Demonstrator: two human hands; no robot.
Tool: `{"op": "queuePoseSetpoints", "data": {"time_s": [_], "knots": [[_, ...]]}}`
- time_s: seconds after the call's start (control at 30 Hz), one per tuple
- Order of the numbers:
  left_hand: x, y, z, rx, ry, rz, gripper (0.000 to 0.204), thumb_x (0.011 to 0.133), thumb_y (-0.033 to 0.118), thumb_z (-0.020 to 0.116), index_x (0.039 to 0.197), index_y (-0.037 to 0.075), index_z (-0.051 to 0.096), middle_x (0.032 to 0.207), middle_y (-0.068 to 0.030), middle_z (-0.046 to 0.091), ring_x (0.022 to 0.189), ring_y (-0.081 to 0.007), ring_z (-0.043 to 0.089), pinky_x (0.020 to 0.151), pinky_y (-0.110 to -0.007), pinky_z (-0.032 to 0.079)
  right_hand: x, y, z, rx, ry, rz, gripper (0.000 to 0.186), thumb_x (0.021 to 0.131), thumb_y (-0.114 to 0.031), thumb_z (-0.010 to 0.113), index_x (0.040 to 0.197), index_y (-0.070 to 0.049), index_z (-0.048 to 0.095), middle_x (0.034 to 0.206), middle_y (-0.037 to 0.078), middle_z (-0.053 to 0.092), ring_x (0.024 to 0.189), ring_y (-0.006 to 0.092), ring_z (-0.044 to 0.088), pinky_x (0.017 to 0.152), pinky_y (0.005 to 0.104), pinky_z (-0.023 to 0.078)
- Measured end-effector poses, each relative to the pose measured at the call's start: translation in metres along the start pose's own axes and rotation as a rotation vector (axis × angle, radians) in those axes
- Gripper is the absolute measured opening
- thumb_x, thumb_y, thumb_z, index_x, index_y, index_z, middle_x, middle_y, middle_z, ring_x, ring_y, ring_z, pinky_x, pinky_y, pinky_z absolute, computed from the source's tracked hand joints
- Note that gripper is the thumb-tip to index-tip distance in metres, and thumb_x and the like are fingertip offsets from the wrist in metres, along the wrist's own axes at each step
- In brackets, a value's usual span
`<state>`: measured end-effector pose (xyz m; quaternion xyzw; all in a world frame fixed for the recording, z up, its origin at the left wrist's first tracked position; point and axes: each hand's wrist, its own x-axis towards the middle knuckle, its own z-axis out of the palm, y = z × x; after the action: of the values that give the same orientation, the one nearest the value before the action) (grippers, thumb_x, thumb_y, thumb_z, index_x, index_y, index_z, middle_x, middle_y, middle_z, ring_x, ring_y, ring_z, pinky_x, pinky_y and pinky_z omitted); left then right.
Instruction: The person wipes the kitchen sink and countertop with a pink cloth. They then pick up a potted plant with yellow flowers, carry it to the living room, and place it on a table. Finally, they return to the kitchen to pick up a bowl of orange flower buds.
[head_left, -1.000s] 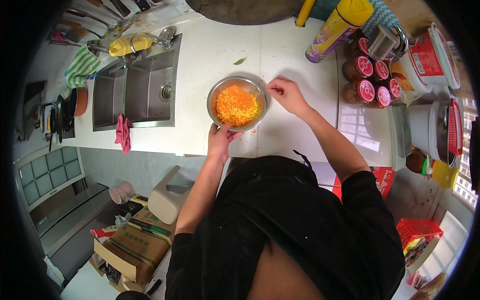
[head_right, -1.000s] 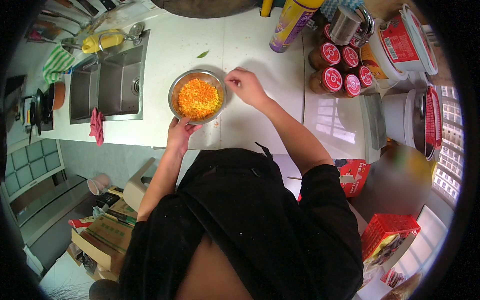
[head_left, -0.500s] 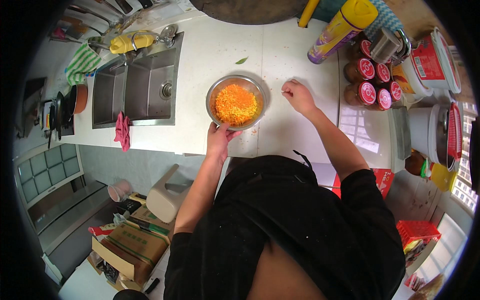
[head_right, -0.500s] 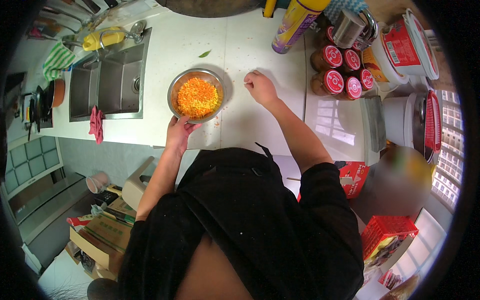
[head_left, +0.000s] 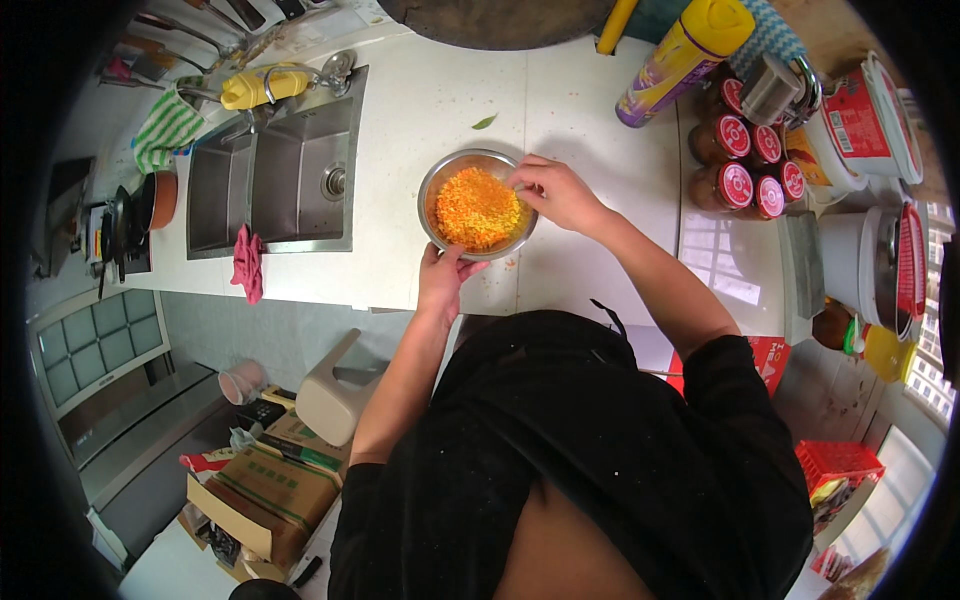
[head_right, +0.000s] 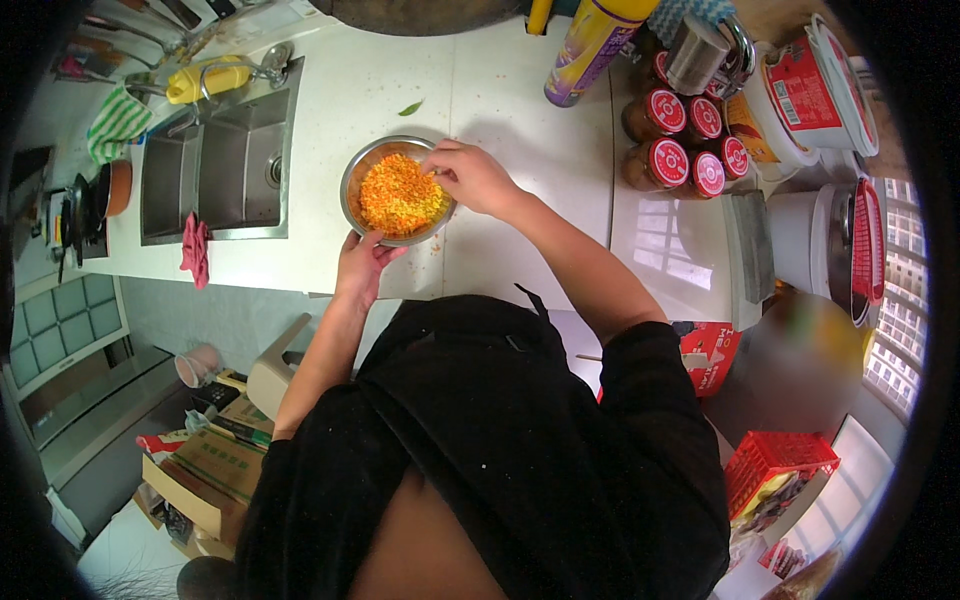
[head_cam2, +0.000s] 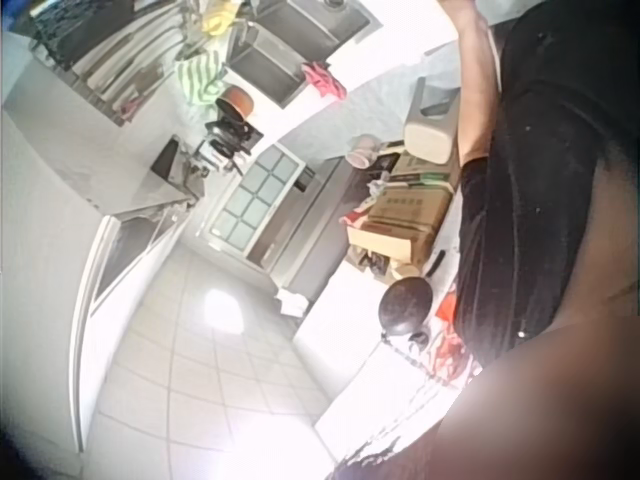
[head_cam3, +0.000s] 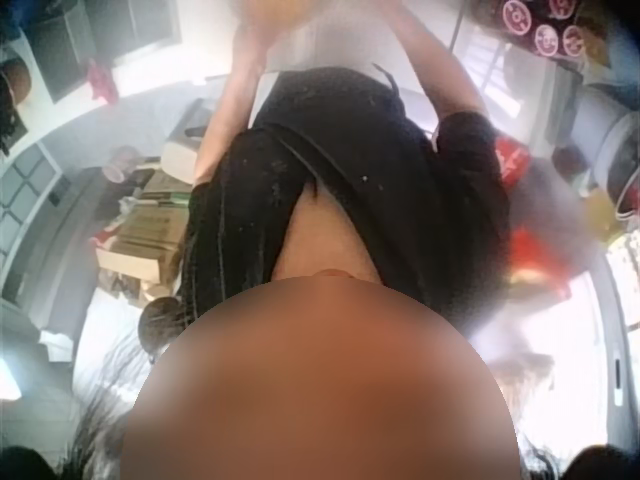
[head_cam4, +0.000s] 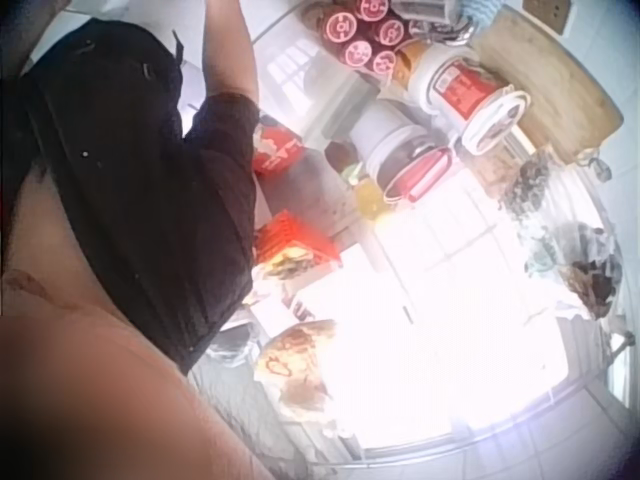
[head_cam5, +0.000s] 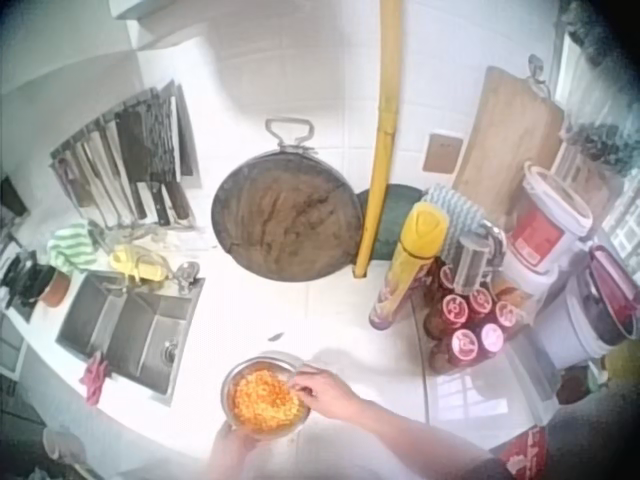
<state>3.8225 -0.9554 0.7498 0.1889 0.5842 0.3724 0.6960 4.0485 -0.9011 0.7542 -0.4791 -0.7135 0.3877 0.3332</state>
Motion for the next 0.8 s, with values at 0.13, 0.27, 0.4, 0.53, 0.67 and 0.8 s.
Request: {"op": "queuePoseSetpoints", "data": {"time_s": [0.13, 0.27, 0.4, 0.53, 0.67, 0.8], "knots": [[-0.001, 0.000, 0.000, -0.005, 0.009, 0.001, 0.038, 0.089, 0.004, 0.046, 0.122, -0.008, 0.033, 0.106, -0.0206, 0.055, 0.085, -0.0275, 0.062, 0.074, -0.037, 0.057, 0.002, 0.031, 0.001, 0.060, 0.181, 0.112, 0.010, 0.077, -0.001, 0.060, 0.086, -0.006, 0.062, 0.080, 0.008, 0.056, 0.068, 0.0211, 0.056, 0.063, 0.0295, 0.047], [-0.002, 0.001, -0.002, 0.003, 0.031, 0.006, 0.038, 0.089, 0.003, 0.046, 0.123, -0.009, 0.032, 0.107, -0.0212, 0.055, 0.084, -0.0281, 0.062, 0.074, -0.037, 0.057, -0.002, 0.082, -0.007, -0.220, 0.345, 0.256, 0.008, 0.076, -0.006, 0.062, 0.083, -0.008, 0.061, 0.080, 0.008, 0.058, 0.071, 0.0246, 0.058, 0.063, 0.0337, 0.048], [-0.002, 0.000, -0.008, -0.018, 0.047, 0.002, 0.038, 0.089, 0.002, 0.045, 0.122, -0.009, 0.032, 0.107, -0.0214, 0.054, 0.084, -0.0284, 0.062, 0.074, -0.037, 0.057, -0.001, 0.089, -0.004, -0.357, 0.349, 0.337, 0.006, 0.074, -0.008, 0.064, 0.079, -0.009, 0.060, 0.082, 0.007, 0.059, 0.076, 0.0254, 0.059, 0.065, 0.0360, 0.048], [-0.002, 0.001, -0.011, -0.019, 0.045, -0.007, 0.039, 0.088, 0.002, 0.045, 0.122, -0.009, 0.031, 0.105, -0.0210, 0.055, 0.082, -0.0281, 0.062, 0.073, -0.038, 0.057, 0.004, 0.095, 0.004, -0.585, 0.379, 0.276, 0.006, 0.074, -0.011, 0.064, 0.079, -0.009, 0.061, 0.083, 0.005, 0.059, 0.077, 0.0251, 0.059, 0.066, 0.0356, 0.048], [-0.003, 0.000, -0.010, -0.036, 0.049, -0.006, 0.039, 0.088, 0.002, 0.046, 0.122, -0.009, 0.031, 0.105, -0.0206, 0.055, 0.081, -0.0275, 0.062, 0.073, -0.038, 0.057, 0.006, 0.099, 0.003, -0.514, 0.333, 0.310, 0.007, 0.074, -0.010, 0.062, 0.080, -0.007, 0.062, 0.083, 0.006, 0.060, 0.075, 0.0259, 0.060, 0.066, 0.0371, 0.049], [-0.003, 0.001, -0.008, -0.038, 0.040, 0.003, 0.039, 0.088, 0.003, 0.047, 0.121, -0.009, 0.032, 0.105, -0.0204, 0.055, 0.081, -0.0270, 0.062, 0.073, -0.038, 0.057, 0.013, 0.069, 0.004, -0.050, 0.325, 0.235, 0.008, 0.075, -0.005, 0.061, 0.083, -0.004, 0.061, 0.082, 0.008, 0.060, 0.071, 0.0238, 0.059, 0.065, 0.0337, 0.049]]}}
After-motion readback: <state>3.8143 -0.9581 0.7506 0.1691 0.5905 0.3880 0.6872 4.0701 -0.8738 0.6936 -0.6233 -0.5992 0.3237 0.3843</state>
